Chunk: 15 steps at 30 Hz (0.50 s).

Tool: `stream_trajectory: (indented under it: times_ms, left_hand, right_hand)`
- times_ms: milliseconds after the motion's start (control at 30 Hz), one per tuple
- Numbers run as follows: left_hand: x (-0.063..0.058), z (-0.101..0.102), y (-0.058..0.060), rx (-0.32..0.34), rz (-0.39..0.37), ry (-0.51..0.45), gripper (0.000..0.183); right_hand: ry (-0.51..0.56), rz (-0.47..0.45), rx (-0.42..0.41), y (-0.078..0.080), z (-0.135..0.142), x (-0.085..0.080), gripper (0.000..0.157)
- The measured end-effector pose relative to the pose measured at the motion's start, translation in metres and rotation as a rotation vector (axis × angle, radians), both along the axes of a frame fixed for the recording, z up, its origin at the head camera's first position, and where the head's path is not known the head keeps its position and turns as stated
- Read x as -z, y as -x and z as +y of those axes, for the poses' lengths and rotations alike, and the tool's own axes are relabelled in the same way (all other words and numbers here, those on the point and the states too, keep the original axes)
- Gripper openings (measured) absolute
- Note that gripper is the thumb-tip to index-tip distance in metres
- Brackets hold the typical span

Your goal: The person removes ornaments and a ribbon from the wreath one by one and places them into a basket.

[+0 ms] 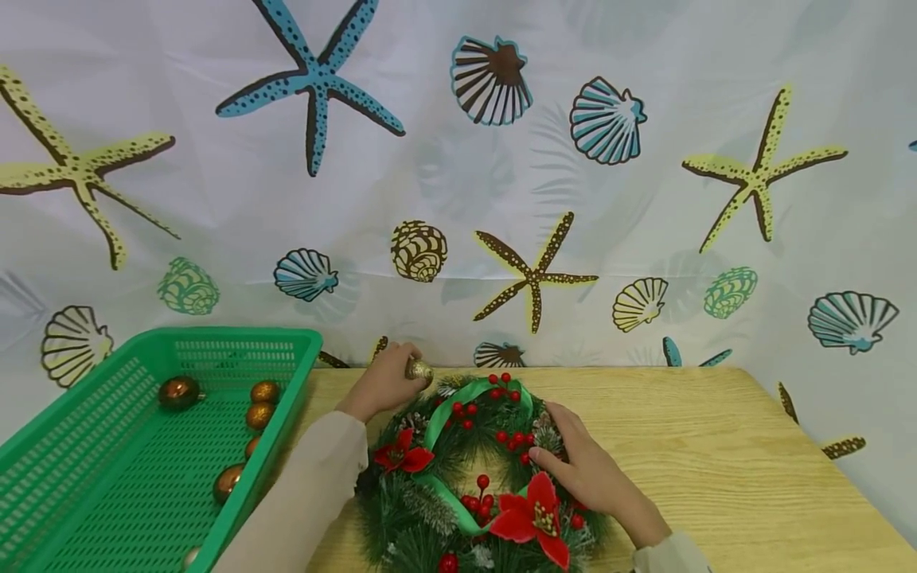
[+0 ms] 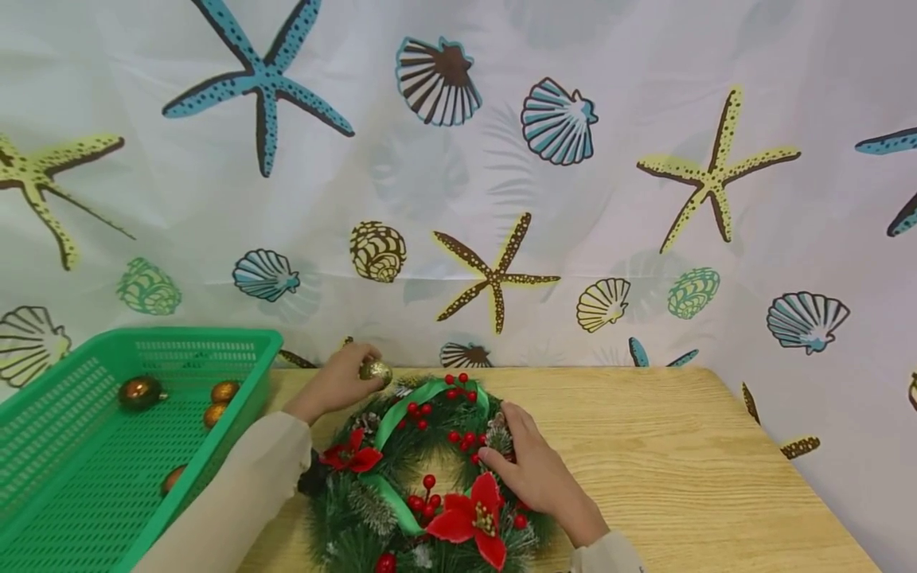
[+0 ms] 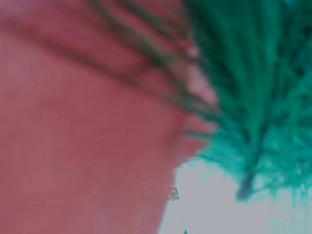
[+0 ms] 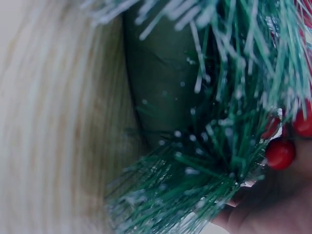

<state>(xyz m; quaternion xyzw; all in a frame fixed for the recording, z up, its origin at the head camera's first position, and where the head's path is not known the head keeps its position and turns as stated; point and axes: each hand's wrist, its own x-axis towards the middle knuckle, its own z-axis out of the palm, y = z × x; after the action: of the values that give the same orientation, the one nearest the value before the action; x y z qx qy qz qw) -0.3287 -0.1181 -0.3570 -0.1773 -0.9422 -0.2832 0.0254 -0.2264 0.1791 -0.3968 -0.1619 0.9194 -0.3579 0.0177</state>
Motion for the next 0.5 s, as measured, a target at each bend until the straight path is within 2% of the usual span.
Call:
stream_trajectory:
  times_ms: [500]
  left_hand:
    - [-0.024,-0.001,-0.01,-0.029,0.034,-0.031,0.035]
  right_hand:
    - [-0.007,0.013,-0.015,-0.002,-0.002,0.0,0.074]
